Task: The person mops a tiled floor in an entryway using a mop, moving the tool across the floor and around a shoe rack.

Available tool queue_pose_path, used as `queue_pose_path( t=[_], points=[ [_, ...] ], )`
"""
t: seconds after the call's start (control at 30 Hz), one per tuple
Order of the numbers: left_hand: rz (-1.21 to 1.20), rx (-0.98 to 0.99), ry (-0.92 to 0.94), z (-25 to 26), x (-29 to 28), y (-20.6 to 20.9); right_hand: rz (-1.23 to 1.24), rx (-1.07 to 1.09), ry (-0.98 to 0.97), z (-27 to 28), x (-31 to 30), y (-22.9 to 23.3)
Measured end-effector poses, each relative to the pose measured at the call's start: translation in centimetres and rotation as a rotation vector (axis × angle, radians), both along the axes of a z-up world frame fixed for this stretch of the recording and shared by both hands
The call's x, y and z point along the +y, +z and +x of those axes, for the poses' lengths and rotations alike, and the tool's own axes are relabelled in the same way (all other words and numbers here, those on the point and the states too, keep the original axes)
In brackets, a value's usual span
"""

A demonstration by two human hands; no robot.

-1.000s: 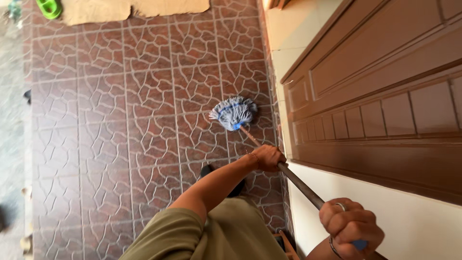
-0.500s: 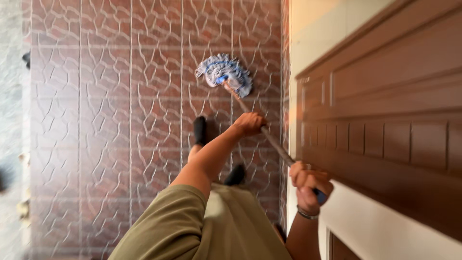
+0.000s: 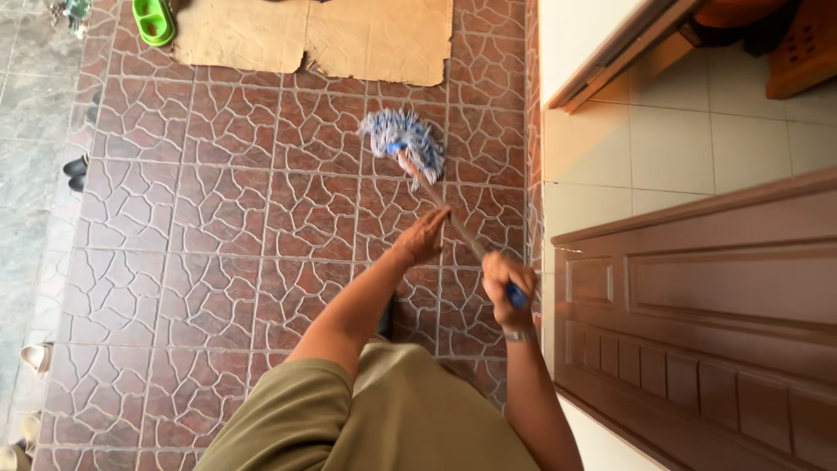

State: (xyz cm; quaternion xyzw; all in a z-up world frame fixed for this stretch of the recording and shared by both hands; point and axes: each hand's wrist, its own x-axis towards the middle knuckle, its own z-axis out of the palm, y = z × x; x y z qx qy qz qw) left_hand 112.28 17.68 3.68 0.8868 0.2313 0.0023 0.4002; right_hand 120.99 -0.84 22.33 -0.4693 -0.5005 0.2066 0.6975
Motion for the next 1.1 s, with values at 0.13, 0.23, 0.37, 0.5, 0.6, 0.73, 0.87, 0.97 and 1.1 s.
queue_pose_path(
  t=[0.13, 0.23, 0.37, 0.5, 0.6, 0.73, 0.87, 0.97, 1.1],
  points=[
    [0.06, -0.029, 0.029, 0.0, 6.1, 1.6, -0.087, 0.018, -0.024, 0.8, 6.3, -2.4],
    [0.124, -0.116, -0.014, 0.7, 8.9, 2.7, 0.044, 0.203, 0.013, 2.1, 8.3, -1.5],
    [0.085, -0.377, -0.134, 2.8, 10.0, 2.5, 0.149, 0.337, 0.173, 5.9, 7.8, 3.2],
    [-0.005, -0.265, -0.223, 6.1, 9.8, 1.2, 0.113, 0.343, 0.348, 9.1, 7.5, 8.3],
    [0.097, -0.19, -0.262, 7.7, 11.4, 0.7, 0.087, 0.295, 0.497, 12.2, 10.4, 10.4],
    [0.215, -0.244, -0.203, 9.4, 14.8, 0.3, 0.093, 0.236, 0.578, 16.1, 16.0, 9.8],
    [0.221, -0.247, 0.02, 12.1, 19.1, -0.2, 0.122, 0.363, 0.696, 23.0, 22.9, 7.7],
    [0.166, -0.238, 0.154, 12.5, 22.8, -1.6, 0.038, 0.392, 0.732, 26.2, 27.8, 6.2],
    [0.229, -0.207, 0.304, 8.9, 28.3, -3.4, -0.085, 0.301, 0.8, 23.9, 34.8, 5.5]
  ],
)
